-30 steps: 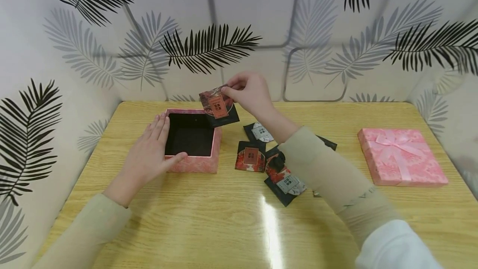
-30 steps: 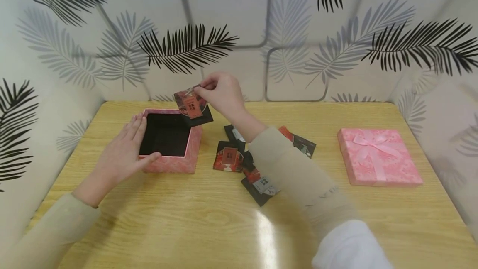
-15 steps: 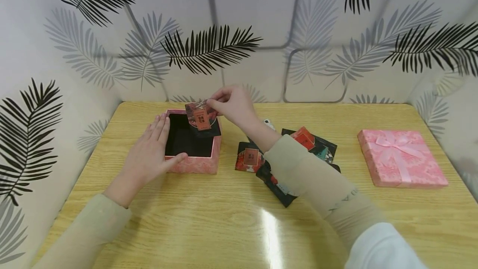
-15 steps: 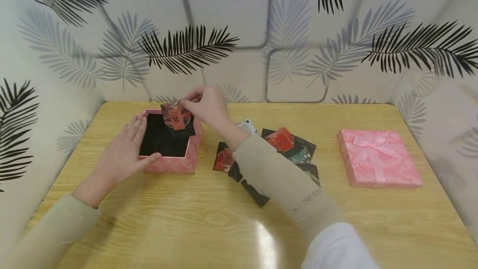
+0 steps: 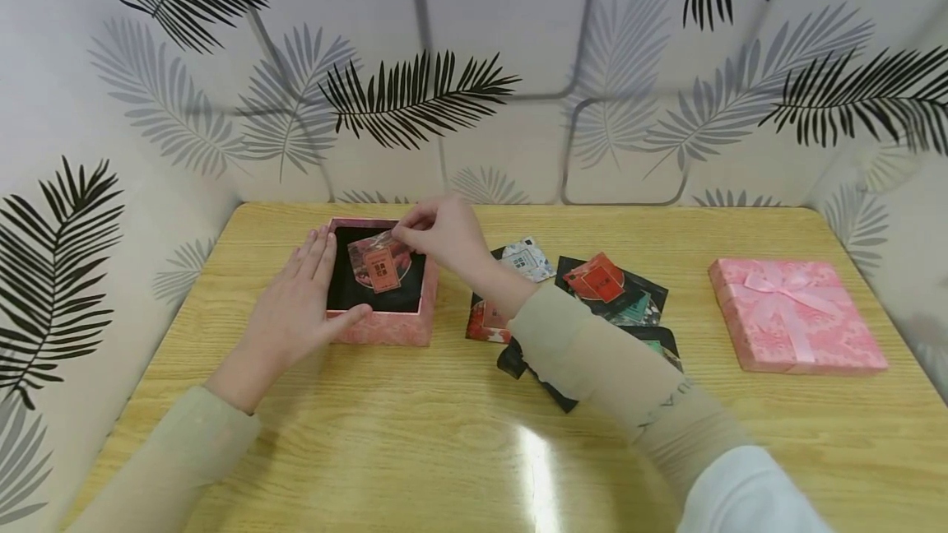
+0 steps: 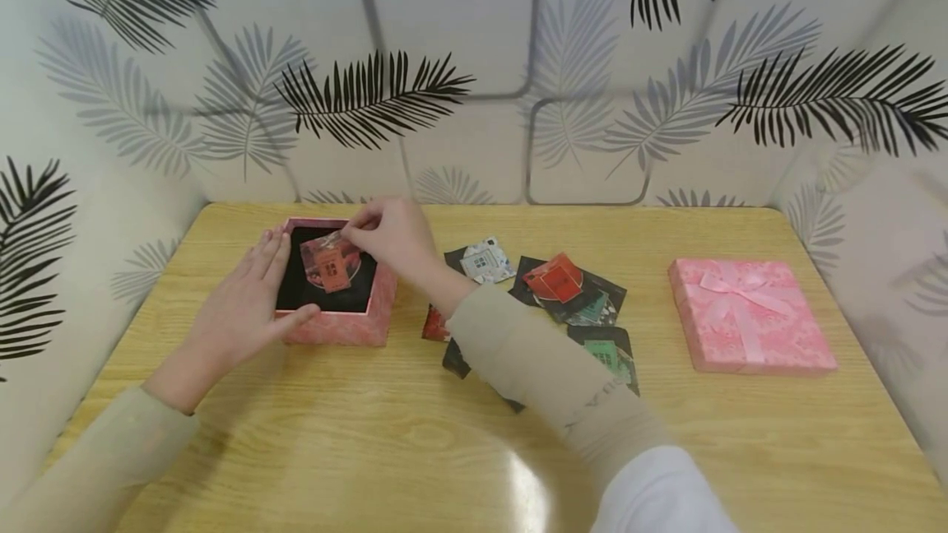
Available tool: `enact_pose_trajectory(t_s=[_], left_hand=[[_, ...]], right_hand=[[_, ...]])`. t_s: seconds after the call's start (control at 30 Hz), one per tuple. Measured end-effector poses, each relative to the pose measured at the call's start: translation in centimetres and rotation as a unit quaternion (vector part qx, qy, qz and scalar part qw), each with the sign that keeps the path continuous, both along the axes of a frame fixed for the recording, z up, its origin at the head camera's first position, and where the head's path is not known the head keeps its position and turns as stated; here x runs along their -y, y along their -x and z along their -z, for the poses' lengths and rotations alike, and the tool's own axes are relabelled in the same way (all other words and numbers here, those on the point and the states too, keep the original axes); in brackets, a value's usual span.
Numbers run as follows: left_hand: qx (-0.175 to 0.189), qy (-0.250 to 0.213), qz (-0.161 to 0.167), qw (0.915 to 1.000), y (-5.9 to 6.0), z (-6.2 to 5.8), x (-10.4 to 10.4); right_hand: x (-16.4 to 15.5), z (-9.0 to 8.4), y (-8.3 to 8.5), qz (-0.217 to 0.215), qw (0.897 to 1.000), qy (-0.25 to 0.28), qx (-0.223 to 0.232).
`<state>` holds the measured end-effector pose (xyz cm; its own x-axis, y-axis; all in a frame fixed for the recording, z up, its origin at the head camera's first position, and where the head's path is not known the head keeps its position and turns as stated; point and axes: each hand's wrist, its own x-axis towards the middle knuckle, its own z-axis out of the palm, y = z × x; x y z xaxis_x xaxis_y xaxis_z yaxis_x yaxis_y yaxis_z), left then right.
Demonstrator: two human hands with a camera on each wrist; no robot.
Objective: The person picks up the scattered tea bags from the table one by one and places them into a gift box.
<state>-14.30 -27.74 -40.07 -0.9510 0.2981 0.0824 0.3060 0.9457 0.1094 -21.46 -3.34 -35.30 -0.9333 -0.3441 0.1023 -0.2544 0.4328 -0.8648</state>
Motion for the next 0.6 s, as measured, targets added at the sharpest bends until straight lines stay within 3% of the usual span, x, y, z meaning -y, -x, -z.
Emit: enact_pose_trajectory(t_s=[0.37,0.6], left_hand=[[0.010,-0.003,-0.001,0.9999,0.0,-0.2,0.0],[0.024,-0.007,-0.005,0.9997,-0.2,-0.4,0.0]], right_hand=[[0.9,0.8,0.0,-0.016,1.000,-0.012,-0.005],[1.0,1.2,0.2,-0.038,0.997,-0.061,-0.005]])
